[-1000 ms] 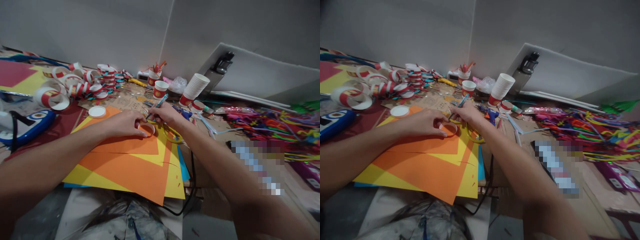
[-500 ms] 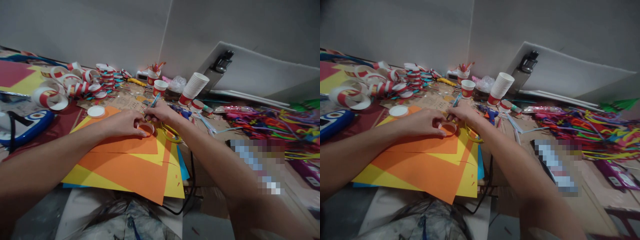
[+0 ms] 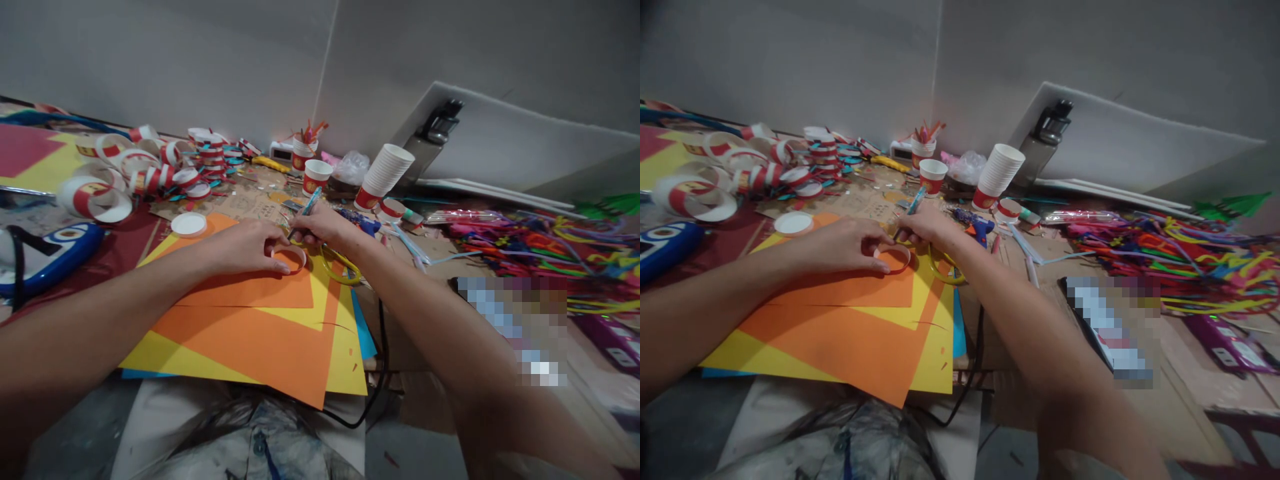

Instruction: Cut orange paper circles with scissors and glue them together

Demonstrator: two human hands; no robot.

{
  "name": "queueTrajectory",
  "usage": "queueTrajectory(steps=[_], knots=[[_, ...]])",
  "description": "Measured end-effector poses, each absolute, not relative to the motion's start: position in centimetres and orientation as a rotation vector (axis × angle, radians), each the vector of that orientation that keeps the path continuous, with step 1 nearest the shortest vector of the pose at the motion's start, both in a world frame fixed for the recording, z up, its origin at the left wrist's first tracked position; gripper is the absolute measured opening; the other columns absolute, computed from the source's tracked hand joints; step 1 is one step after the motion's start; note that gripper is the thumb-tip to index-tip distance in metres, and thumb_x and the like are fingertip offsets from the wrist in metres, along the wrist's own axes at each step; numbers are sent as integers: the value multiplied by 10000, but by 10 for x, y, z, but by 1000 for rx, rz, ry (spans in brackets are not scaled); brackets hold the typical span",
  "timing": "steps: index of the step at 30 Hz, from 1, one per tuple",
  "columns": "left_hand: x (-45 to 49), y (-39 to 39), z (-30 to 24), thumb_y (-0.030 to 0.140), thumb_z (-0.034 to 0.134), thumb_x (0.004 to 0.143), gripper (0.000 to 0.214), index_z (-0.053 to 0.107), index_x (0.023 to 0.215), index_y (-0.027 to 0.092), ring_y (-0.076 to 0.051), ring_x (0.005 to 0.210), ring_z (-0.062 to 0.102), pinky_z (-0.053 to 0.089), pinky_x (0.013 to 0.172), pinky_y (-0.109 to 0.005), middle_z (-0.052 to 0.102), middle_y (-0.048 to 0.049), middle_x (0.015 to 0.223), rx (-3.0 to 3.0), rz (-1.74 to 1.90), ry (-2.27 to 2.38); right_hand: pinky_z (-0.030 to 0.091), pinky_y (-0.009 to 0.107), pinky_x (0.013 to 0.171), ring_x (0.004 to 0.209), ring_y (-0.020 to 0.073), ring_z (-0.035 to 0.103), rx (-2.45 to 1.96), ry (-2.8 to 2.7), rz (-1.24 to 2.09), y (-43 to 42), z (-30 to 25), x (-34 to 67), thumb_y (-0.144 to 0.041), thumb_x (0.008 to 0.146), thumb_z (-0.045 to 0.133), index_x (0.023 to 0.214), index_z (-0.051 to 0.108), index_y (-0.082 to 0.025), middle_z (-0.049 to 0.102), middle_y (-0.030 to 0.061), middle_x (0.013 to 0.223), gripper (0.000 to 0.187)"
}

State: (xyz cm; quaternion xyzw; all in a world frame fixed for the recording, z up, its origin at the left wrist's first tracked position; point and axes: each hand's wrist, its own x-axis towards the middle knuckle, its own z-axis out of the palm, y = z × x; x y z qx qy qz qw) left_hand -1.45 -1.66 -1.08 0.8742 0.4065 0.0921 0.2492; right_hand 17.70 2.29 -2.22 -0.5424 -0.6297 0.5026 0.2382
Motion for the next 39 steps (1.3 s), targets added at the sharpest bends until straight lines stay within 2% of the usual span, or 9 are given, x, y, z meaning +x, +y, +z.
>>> queueTrajectory(steps=[10, 18, 23, 32, 39], knots=[[-16, -15, -13, 498, 684, 728, 377, 742, 958, 204, -140, 624, 544, 335, 565, -266, 637, 0, 718, 2364, 273, 1098, 272, 158, 297, 307, 40, 399, -1513, -1645, 1361, 15, -19, 184, -125, 847, 569, 568, 564, -134, 584, -10, 445, 279], [-16, -13, -15, 492, 681, 726, 354, 728, 924, 203, -139, 621, 540, 333, 564, -264, 638, 2, 720, 2370, 283, 1077, 277, 156, 316, 317, 44, 391, -1541, -1609, 1309, -2, -7, 185, -79, 863, 561, 589, 533, -155, 556, -28, 414, 285], [-16, -13, -16, 502, 676, 721, 340, 705, 867, 196, -141, 625, 543, 327, 563, -263, 637, 2, 712, 2383, 269, 1102, 268, 156, 316, 307, 39, 372, -1593, -1624, 1276, -8, -8, 192, -123, 884, 568, 565, 552, -143, 526, -25, 388, 320], [-15, -15, -13, 515, 682, 711, 357, 705, 853, 188, -142, 617, 531, 317, 556, -267, 628, -2, 703, 2358, 252, 1147, 319, 181, 316, 329, 65, 418, -1622, -1632, 1151, -24, -18, 207, -222, 872, 612, 639, 564, -163, 586, -6, 483, 246], [-14, -20, -9, 467, 686, 718, 382, 738, 986, 200, -149, 648, 557, 331, 562, -261, 640, 1, 733, 2322, 258, 1161, 357, 170, 393, 428, 65, 496, -1464, -1580, 863, -66, -2, 198, -241, 912, 586, 751, 550, -175, 614, -14, 583, 178]])
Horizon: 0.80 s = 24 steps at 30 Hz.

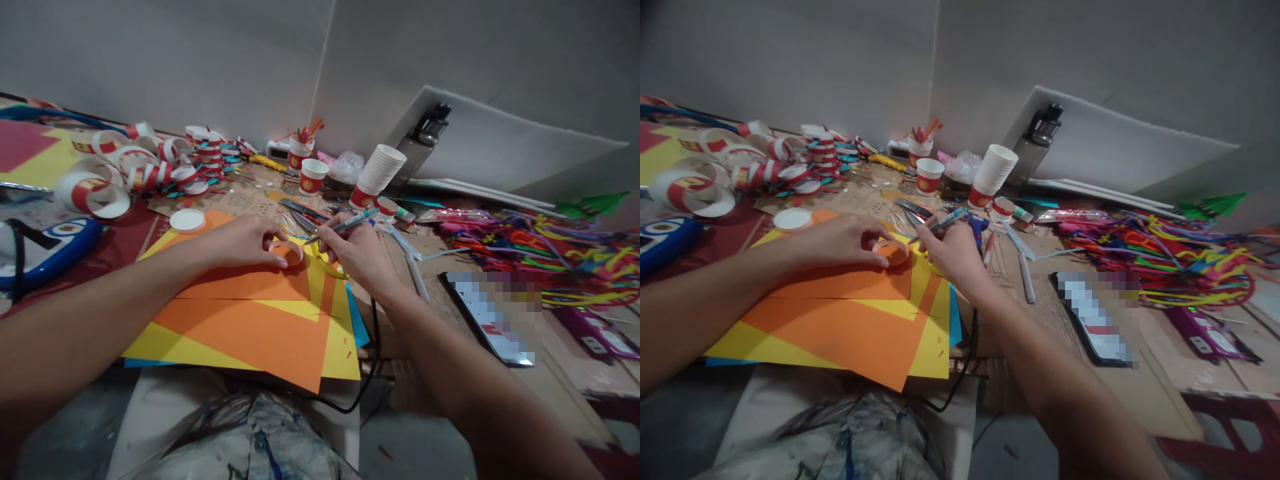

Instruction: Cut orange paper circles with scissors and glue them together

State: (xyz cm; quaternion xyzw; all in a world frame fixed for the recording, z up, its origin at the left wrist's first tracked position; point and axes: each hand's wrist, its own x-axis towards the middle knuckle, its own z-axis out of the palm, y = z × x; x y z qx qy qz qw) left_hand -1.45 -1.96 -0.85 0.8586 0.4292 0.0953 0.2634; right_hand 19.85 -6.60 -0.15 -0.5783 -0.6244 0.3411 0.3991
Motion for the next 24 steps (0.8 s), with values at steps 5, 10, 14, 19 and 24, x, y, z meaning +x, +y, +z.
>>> queueTrajectory(steps=[5, 10, 14, 19, 24], knots=[[-15, -19, -9, 493, 700, 715, 442, 734, 1060, 218, -151, 653, 566, 339, 569, -258, 654, 8, 748, 2303, 246, 1136, 410, 196, 485, 514, 79, 525, -1288, -1578, 792, -70, -9, 194, -298, 905, 598, 859, 592, -185, 610, -27, 648, 122], [-15, -18, -10, 440, 687, 731, 340, 737, 972, 205, -146, 647, 557, 331, 577, -258, 656, 2, 738, 2344, 254, 1116, 436, 215, 549, 591, 89, 556, -1192, -1691, 785, -66, -22, 189, -297, 893, 602, 873, 621, -182, 642, -7, 732, 119], [-15, -17, -11, 458, 684, 737, 305, 719, 891, 197, -139, 624, 535, 315, 569, -258, 644, 1, 711, 2370, 281, 1086, 433, 222, 548, 607, 96, 557, -1167, -1693, 721, -71, -26, 185, -315, 903, 596, 879, 621, -183, 642, -2, 744, 136], [-16, -16, -14, 510, 689, 722, 364, 718, 900, 194, -145, 631, 539, 318, 562, -258, 646, -12, 727, 2355, 285, 1121, 439, 224, 540, 589, 99, 562, -1100, -1723, 617, -94, -24, 185, -327, 937, 582, 836, 603, -192, 619, -15, 688, 170], [-16, -16, -13, 465, 698, 698, 400, 727, 987, 189, -157, 671, 565, 340, 579, -259, 661, -13, 767, 2336, 284, 1096, 492, 238, 658, 714, 122, 648, -946, -2065, 390, -111, -25, 181, -211, 933, 583, 883, 648, -183, 705, 29, 801, 87]])
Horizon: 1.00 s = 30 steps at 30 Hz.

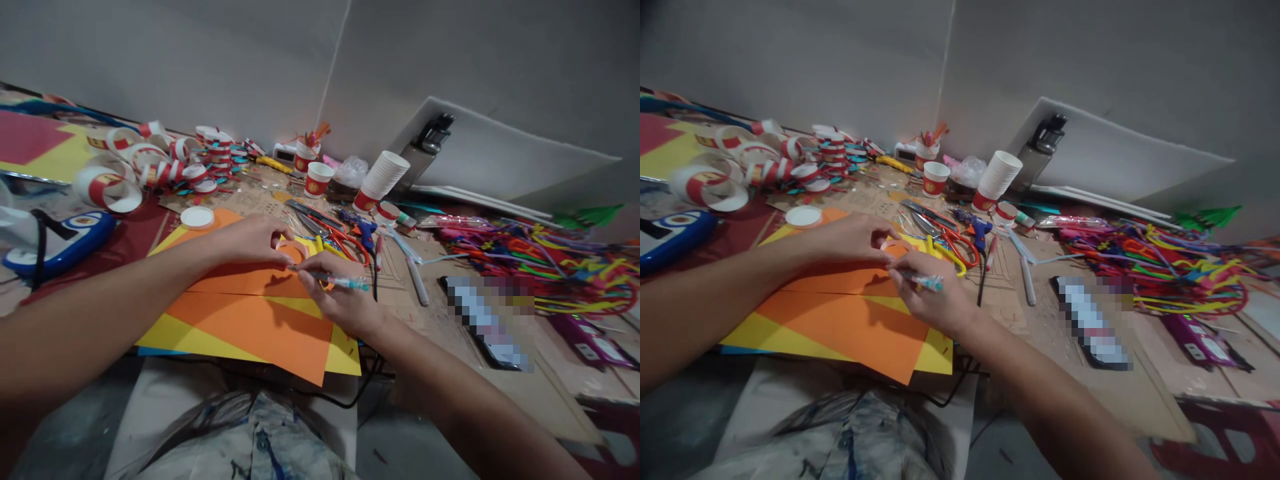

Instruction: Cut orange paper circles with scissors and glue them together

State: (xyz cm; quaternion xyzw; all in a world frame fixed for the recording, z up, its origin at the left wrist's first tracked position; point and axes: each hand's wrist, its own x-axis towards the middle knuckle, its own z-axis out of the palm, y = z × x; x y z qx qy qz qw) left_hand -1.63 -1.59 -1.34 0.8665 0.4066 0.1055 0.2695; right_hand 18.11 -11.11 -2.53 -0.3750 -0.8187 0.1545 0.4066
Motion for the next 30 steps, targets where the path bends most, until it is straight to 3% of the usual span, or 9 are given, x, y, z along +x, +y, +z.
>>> queueTrajectory(steps=[6, 13, 23, 30], knots=[[-16, -20, -10, 383, 657, 704, 342, 733, 964, 173, -150, 670, 550, 343, 579, -256, 656, -14, 769, 2362, 315, 1090, 509, 287, 750, 844, 164, 659, -860, -2402, 207, -108, -34, 176, -219, 998, 483, 1010, 621, -174, 718, 86, 938, 146], [-16, -16, -13, 397, 633, 720, 323, 735, 934, 178, -155, 661, 541, 341, 574, -262, 657, -27, 760, 2390, 332, 1051, 488, 320, 777, 916, 209, 635, -900, -2581, 52, -99, -41, 170, -242, 1034, 390, 1022, 620, -170, 709, 119, 975, 241], [-19, -16, -15, 448, 664, 716, 379, 726, 985, 189, -157, 675, 556, 350, 582, -262, 670, -17, 791, 2368, 321, 1040, 484, 313, 758, 893, 202, 641, -1011, -2526, 182, -107, -34, 175, -235, 1015, 430, 1048, 607, -165, 699, 128, 981, 193], [-19, -17, -13, 479, 690, 699, 407, 728, 985, 192, -166, 700, 569, 359, 588, -263, 669, -22, 811, 2349, 319, 1059, 497, 298, 726, 823, 175, 661, -1025, -2347, 318, -108, -36, 181, -210, 973, 501, 993, 620, -180, 715, 82, 911, 124]])
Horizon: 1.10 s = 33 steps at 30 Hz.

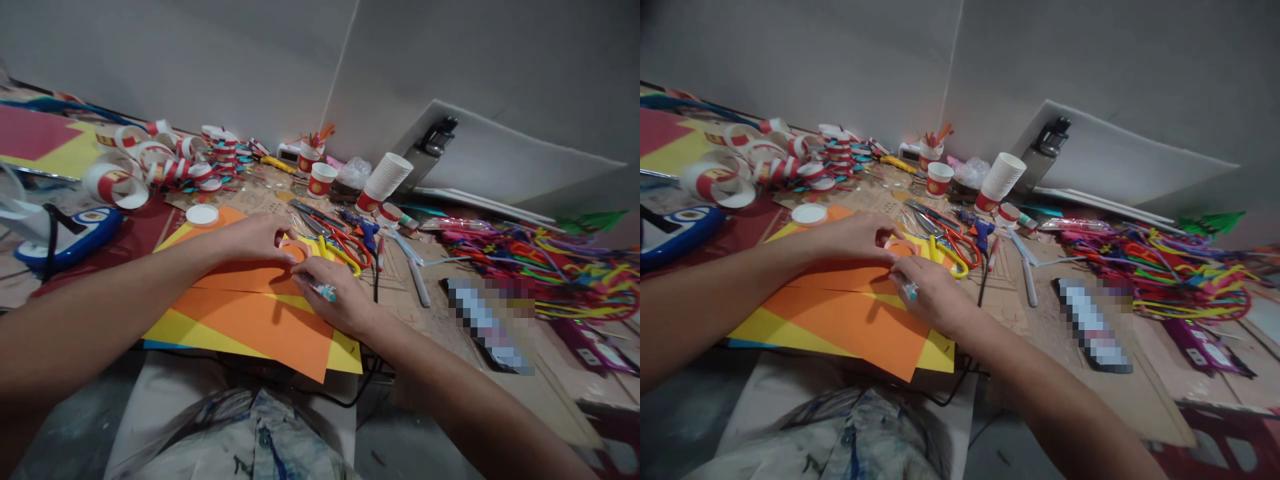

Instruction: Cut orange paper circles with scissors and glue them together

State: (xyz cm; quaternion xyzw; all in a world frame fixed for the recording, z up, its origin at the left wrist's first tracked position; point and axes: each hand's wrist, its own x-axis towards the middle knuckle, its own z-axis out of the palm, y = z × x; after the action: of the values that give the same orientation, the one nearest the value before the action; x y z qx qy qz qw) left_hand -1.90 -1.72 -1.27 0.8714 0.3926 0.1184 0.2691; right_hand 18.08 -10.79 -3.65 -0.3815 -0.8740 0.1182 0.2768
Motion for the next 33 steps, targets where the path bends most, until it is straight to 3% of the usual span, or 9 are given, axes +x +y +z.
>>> queueTrajectory(steps=[10, 14, 19, 33], knots=[[-18, -17, -13, 543, 699, 698, 434, 726, 953, 192, -159, 671, 562, 339, 579, -264, 653, -22, 768, 2329, 292, 1100, 484, 275, 635, 703, 150, 637, -1153, -1941, 452, -107, -15, 192, -340, 947, 577, 880, 667, -210, 704, 31, 797, 172], [-17, -18, -12, 516, 693, 711, 402, 726, 952, 196, -159, 689, 566, 346, 586, -261, 656, -20, 787, 2343, 311, 1079, 505, 284, 674, 774, 158, 648, -1228, -1775, 470, -97, -15, 197, -347, 945, 576, 945, 667, -218, 712, 42, 923, 159], [-18, -18, -13, 467, 703, 707, 389, 724, 988, 199, -157, 698, 572, 356, 597, -256, 663, -14, 788, 2319, 321, 1052, 519, 333, 849, 923, 185, 667, -1204, -1830, 430, -84, -30, 196, -287, 926, 584, 964, 684, -212, 730, 55, 1000, 131], [-18, -13, -14, 518, 700, 711, 435, 737, 1003, 198, -159, 690, 572, 367, 600, -259, 661, -23, 796, 2353, 303, 1037, 519, 363, 844, 922, 199, 668, -1199, -1899, 450, -85, -51, 193, -298, 930, 582, 1001, 692, -226, 737, 60, 998, 150]])
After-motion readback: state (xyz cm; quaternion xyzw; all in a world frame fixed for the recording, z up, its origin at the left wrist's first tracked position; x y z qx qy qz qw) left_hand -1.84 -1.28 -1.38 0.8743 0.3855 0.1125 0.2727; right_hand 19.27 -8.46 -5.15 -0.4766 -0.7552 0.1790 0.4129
